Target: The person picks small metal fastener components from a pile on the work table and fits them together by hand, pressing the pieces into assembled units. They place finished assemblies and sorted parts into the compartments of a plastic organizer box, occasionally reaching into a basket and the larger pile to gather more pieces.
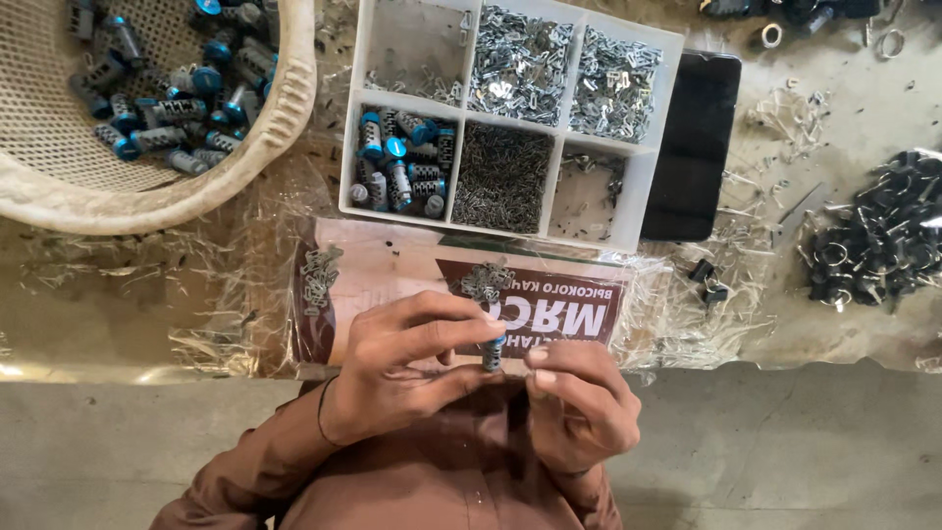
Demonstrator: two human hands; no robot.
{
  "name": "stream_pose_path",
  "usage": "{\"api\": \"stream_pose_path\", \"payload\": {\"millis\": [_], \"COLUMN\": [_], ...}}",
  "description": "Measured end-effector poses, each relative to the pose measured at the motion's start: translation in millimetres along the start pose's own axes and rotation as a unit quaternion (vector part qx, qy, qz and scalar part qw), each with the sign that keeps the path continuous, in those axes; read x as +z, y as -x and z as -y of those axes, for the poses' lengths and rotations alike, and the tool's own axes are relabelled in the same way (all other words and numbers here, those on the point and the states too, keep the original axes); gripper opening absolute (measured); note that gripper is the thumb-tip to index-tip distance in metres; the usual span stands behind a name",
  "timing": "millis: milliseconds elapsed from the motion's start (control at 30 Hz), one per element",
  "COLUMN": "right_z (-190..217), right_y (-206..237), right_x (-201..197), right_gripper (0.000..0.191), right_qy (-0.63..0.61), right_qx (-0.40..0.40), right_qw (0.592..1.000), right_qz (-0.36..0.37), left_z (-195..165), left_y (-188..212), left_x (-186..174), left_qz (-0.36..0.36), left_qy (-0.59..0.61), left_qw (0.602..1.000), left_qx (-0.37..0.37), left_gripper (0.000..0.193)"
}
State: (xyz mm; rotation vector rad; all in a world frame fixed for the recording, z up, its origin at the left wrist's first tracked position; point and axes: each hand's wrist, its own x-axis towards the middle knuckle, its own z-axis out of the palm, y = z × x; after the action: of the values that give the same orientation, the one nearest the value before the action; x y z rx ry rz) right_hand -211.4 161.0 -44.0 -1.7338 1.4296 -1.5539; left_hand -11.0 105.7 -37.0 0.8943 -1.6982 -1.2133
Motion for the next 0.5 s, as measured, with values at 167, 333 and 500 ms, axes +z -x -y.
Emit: {"api": "stream_pose_path", "payload": {"millis": [167,333,500], "right_z": [3.9,1.6,1.3], "right_y": [0.9,2.0,2.0], "right_x": [-2.3,-0.8,-1.9], "right_gripper": [0.021,0.021,0.021], "right_qy": [-0.057,-0.094,-0.093], "right_qx": [0.079,0.091,0.1], "right_qw": [0.994,0.99,0.988], "right_qz": [0.057,0.061,0.068], "left_z": [1.0,2.1,2.6], "left_y": [0.3,0.9,0.5], "left_x": [1.4,0.7,1.2], "left_qz": [0.006,0.008,0.01], "left_qy": [0.004,-0.005,-0.001], "left_qw": [1.0,1.0,1.0], "left_qx": [-0.002,0.0,-0.001], "left_gripper": [0.045,0.045,0.046]}}
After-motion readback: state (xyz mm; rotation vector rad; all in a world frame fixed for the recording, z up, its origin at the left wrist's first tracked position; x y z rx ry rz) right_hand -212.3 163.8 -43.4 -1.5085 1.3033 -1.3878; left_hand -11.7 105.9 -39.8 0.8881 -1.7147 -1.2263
